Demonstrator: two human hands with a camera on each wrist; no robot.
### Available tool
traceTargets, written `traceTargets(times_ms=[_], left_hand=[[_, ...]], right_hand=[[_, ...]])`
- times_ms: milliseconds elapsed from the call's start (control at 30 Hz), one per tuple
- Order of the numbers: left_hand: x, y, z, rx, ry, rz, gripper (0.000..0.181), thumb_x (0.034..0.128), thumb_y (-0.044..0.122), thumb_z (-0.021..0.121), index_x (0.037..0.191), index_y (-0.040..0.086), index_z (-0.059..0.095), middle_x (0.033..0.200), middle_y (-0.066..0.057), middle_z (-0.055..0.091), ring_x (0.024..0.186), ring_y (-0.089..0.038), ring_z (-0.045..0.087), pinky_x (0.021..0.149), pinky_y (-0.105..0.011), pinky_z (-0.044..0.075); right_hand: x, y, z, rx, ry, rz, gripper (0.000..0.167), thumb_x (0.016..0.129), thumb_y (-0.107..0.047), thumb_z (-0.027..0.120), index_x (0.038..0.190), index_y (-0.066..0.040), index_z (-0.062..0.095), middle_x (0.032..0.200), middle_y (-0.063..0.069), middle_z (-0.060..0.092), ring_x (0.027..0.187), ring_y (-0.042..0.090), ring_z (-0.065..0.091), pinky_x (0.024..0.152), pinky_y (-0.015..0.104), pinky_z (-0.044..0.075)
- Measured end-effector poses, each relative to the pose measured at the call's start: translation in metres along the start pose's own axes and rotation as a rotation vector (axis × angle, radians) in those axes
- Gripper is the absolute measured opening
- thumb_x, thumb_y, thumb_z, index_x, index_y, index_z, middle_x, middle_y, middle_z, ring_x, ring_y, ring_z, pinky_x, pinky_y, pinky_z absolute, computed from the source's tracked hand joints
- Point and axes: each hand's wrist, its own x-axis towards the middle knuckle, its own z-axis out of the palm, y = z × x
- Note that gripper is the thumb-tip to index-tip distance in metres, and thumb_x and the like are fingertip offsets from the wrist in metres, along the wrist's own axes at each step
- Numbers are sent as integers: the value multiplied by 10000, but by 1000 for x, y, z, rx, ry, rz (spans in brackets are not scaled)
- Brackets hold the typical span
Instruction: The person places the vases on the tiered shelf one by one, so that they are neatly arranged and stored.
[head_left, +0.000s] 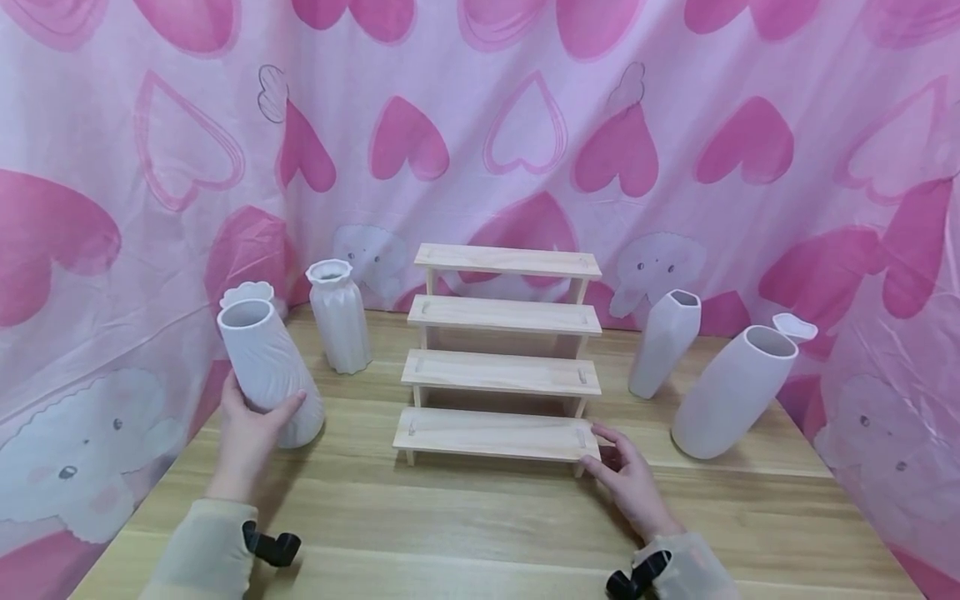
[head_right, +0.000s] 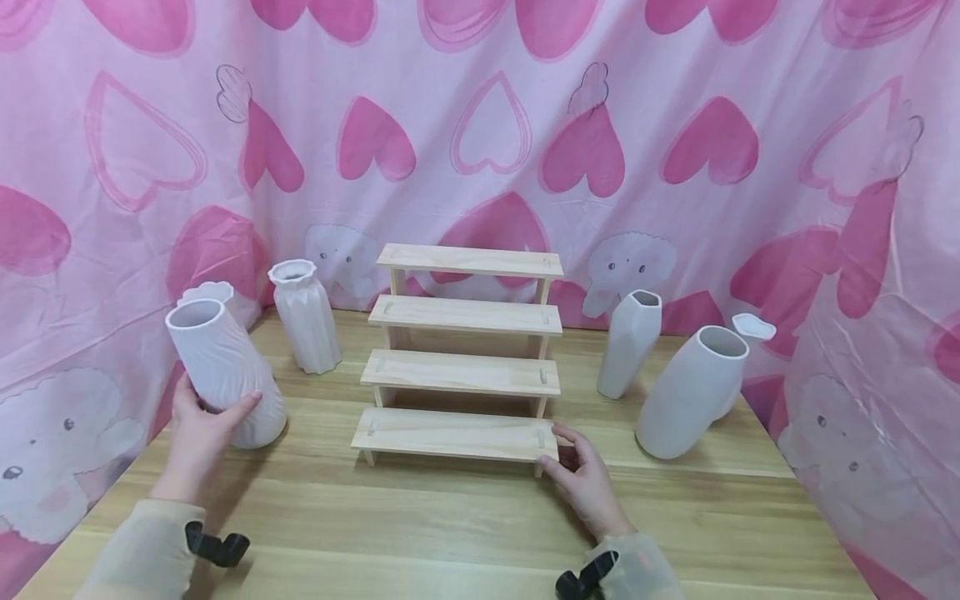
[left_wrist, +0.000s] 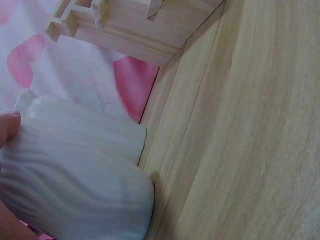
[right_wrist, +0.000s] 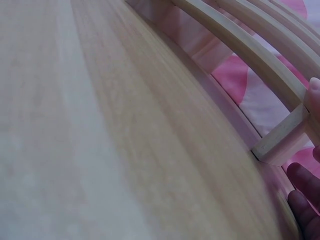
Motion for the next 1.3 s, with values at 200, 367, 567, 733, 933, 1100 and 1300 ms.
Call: traceTargets(times_ms=[200,367,567,733,933,1100,1300], left_hand=[[1,4,-2,66,12,8,988,799,350,776,1518,51,168,1456,-228,337,1336,-374,319,1107,-537,248],[1,5,-5,60,-5,-6,984,797,375,776,1513,58,181,1462,-208,345,1330,-364,342,1093,-544,276],[0,4,-7,61,-40,3,987,800,396,772,1511,56,179,1473,-201,339,1337,-360,337,1083,-554,286],[-3,6,-7,42,-81,-24,1011,801,424,764,1519,76,142,1498,-186,301,1354,-359,312,1077,-575,285],[-10,20,-7,48,-146,-37,1066,786,491,753,1531,117,89,1530,-180,246,1359,-399,288,1025,-652,295],[-19,40,-3,27,-175,67,986,792,422,775,1508,101,178,1452,-185,343,1299,-382,361,1004,-639,339],[-31,64,7,-26,-208,151,889,781,346,806,1465,118,286,1348,-137,449,1219,-302,446,984,-565,401]], right_hand=[[0,-3,0,1,4,-6,540,869,-134,719,1344,-44,480,1076,195,626,884,137,586,734,227,465],[1,-4,0,-3,0,1,554,871,-148,718,1354,-37,469,1099,202,623,917,134,596,753,226,474],[0,-5,1,7,-2,16,553,869,-142,719,1356,-47,475,1108,205,625,931,132,597,767,224,471],[0,-5,2,6,-8,14,562,874,-140,714,1369,-43,466,1130,210,621,952,128,601,781,221,475],[0,-5,1,-6,-8,30,575,871,-170,720,1377,-65,466,1137,196,617,957,124,596,786,223,473],[0,-5,0,3,-3,40,577,865,-164,726,1378,-83,473,1119,197,628,947,141,606,778,232,479],[0,-4,0,-3,2,35,581,866,-155,724,1383,-74,473,1143,201,623,958,123,605,785,223,480]])
